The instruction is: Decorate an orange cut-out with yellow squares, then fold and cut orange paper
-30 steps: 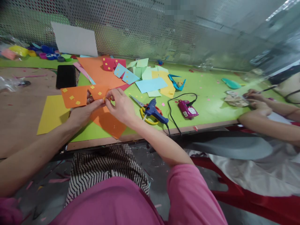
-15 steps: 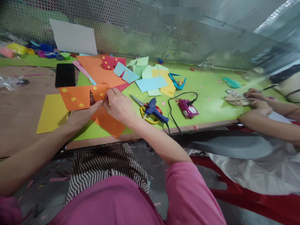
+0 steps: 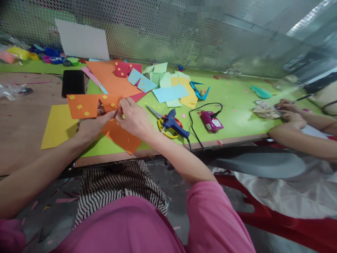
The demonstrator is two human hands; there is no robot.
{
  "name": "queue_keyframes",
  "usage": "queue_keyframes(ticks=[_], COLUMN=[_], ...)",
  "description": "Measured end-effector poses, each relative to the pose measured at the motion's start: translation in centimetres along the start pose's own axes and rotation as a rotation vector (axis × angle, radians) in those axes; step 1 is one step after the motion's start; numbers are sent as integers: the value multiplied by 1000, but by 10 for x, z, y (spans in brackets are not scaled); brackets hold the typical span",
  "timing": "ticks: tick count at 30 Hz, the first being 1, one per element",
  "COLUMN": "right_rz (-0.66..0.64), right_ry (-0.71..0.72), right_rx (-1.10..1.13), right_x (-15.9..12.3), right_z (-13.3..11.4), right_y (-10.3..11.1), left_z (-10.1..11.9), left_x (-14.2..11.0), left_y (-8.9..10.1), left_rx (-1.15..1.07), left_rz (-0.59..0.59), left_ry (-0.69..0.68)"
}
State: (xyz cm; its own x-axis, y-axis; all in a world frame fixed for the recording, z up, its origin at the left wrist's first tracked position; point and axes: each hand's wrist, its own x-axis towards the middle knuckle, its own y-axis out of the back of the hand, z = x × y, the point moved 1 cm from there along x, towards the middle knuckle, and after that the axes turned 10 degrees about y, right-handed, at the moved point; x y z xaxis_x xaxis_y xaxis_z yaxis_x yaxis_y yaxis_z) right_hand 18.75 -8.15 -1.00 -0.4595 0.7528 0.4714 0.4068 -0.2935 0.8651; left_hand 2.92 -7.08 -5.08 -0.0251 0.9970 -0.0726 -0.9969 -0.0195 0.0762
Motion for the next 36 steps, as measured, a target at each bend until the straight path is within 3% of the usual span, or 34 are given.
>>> queue_keyframes(ticks=[5,10,18,20,23,27,32,36], right_rz=[68,96,82,105,33,13,66,111], right_ry=[-4,7,-325,-346,-354,-449,-594,-617], right_rx=[103,210,711,713,732,919,1055,1039], right_x=[-3,-1,7,6,3,6,18,24], right_z=[12,12,22,26,26,21,25,41], right_y=[3,2,8,12,11,1,3,17], left_z=[9,12,10,10,12,18,29,35], left_x=[-4,-7,-3,-1,1,0,-4,3], left_y=[-10,-11,-7,-5,-3,-1,15,39], left_rx=[-300,-329,-432,-393,-306,-266,-229,-207], left_rz=[24,-5,-34,-49,-92,-196,-281,-227], left_ry=[-41,-33,69,69,41,42,169,275])
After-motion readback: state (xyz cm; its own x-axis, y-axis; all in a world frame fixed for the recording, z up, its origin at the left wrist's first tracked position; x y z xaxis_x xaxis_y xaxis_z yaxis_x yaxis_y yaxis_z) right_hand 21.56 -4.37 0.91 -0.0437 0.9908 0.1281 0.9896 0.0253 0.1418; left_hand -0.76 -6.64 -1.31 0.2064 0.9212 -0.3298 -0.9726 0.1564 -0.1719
